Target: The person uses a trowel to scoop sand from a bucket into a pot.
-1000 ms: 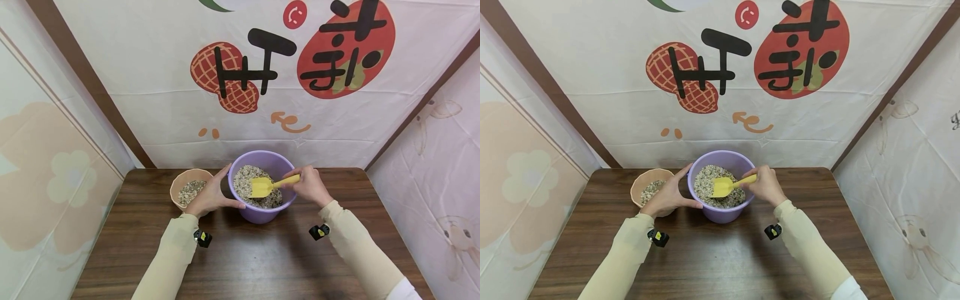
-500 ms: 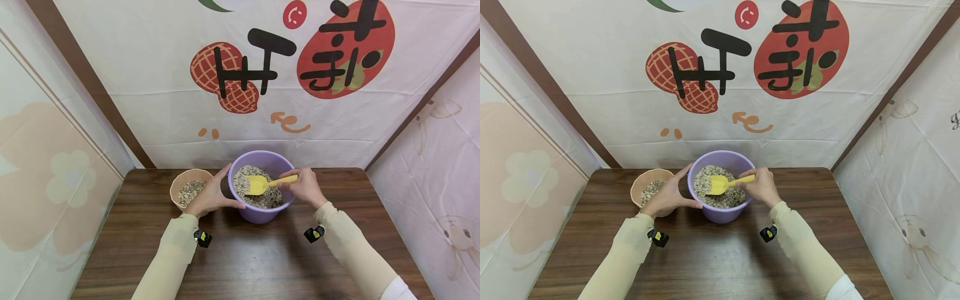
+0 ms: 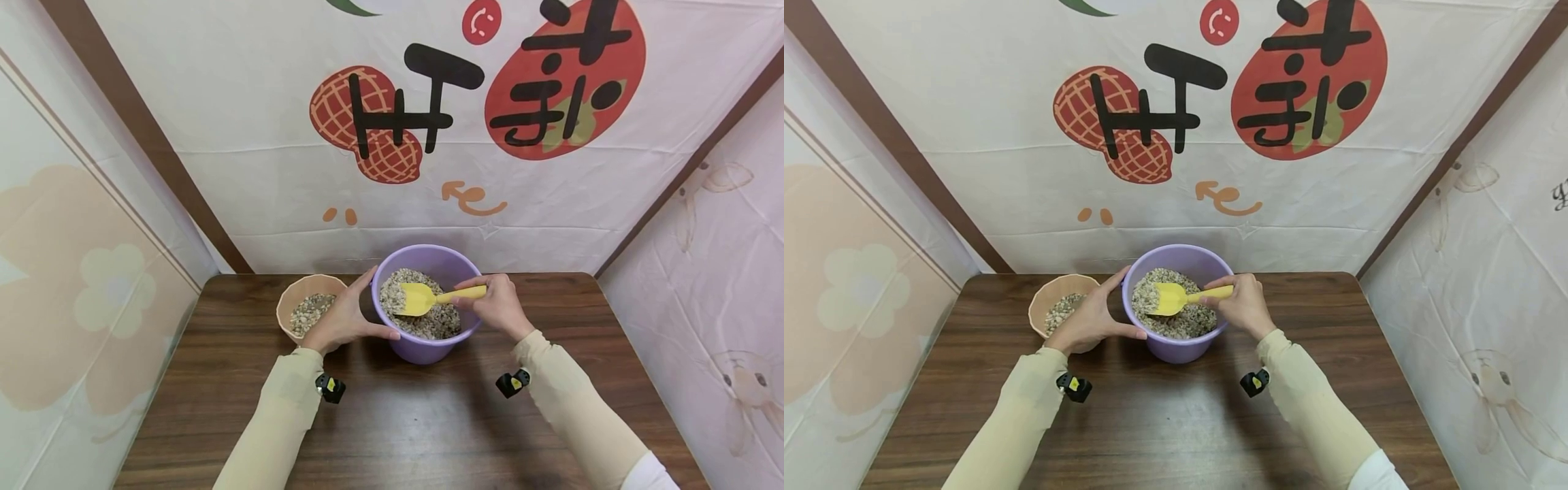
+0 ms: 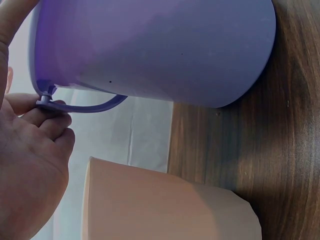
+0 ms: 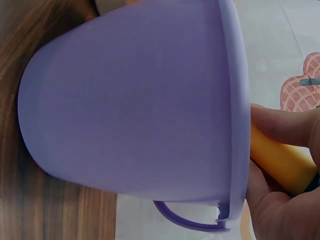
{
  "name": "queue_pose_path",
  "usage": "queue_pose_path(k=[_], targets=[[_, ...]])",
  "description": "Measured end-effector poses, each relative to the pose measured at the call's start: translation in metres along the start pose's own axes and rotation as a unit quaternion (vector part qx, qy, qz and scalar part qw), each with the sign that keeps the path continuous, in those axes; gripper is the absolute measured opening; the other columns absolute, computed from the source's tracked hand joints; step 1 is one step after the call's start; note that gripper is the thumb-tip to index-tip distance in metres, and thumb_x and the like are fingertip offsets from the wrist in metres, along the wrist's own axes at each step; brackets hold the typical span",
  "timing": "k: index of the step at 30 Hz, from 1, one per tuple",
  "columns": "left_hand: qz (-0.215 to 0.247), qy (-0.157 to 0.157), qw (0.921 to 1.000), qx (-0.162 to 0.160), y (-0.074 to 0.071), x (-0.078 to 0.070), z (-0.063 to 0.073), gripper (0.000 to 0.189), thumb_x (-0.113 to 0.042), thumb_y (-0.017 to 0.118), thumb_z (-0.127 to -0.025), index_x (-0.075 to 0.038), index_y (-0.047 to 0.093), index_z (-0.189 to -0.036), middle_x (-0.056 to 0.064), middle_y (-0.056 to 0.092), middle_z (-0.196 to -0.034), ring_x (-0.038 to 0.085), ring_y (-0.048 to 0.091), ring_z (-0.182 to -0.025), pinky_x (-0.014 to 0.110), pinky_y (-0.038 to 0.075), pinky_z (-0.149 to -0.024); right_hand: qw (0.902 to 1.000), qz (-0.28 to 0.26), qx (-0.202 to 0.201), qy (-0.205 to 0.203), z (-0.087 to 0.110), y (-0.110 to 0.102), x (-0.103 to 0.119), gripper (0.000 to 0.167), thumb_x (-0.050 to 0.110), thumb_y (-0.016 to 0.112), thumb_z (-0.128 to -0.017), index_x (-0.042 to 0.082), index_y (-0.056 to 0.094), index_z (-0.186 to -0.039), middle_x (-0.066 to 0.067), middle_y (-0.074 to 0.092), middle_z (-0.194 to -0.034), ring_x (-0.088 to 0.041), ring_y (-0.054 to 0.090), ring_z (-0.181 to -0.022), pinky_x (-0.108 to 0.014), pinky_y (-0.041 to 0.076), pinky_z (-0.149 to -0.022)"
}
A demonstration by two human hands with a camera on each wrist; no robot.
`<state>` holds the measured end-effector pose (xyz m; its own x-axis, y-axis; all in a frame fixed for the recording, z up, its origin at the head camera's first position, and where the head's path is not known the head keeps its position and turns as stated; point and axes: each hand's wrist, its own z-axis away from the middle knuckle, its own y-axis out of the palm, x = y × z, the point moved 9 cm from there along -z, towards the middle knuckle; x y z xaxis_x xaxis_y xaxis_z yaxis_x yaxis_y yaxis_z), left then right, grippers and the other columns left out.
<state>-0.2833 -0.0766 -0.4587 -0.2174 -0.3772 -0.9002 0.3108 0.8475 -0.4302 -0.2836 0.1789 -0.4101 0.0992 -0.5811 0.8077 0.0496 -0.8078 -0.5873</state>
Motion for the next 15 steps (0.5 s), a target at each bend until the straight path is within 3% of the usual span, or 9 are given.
queue_pose_path(k=[8, 15], targets=[[-0.024, -0.02, 0.9995, -0.005, -0.002, 0.002, 0.001, 0.138, -0.051, 0.101, -0.05, -0.03, 0.024, -0.163, -0.003, 0.031, -0.163, 0.019, 0.028, -0.147, 0.053, 0.022, -0.12, 0.9979, -0.058, 0.009, 0.027, 0.002, 0.003, -0.006, 0.025, 0.009, 0.087, -0.08, 0.001, 0.08, -0.102, -0.013, 0.071, -0.086, -0.014, 0.058, -0.061, -0.025, 0.05, -0.052], [-0.025, -0.023, 0.9994, -0.008, -0.002, 0.003, 0.002, 0.138, -0.048, 0.102, -0.05, -0.029, 0.025, -0.163, -0.002, 0.031, -0.163, 0.019, 0.027, -0.148, 0.052, 0.02, -0.121, 0.9851, -0.156, 0.026, 0.067, 0.009, 0.003, -0.016, 0.033, 0.007, 0.084, -0.083, -0.007, 0.074, -0.111, -0.017, 0.075, -0.094, -0.017, 0.073, -0.075, -0.027, 0.059, -0.066]])
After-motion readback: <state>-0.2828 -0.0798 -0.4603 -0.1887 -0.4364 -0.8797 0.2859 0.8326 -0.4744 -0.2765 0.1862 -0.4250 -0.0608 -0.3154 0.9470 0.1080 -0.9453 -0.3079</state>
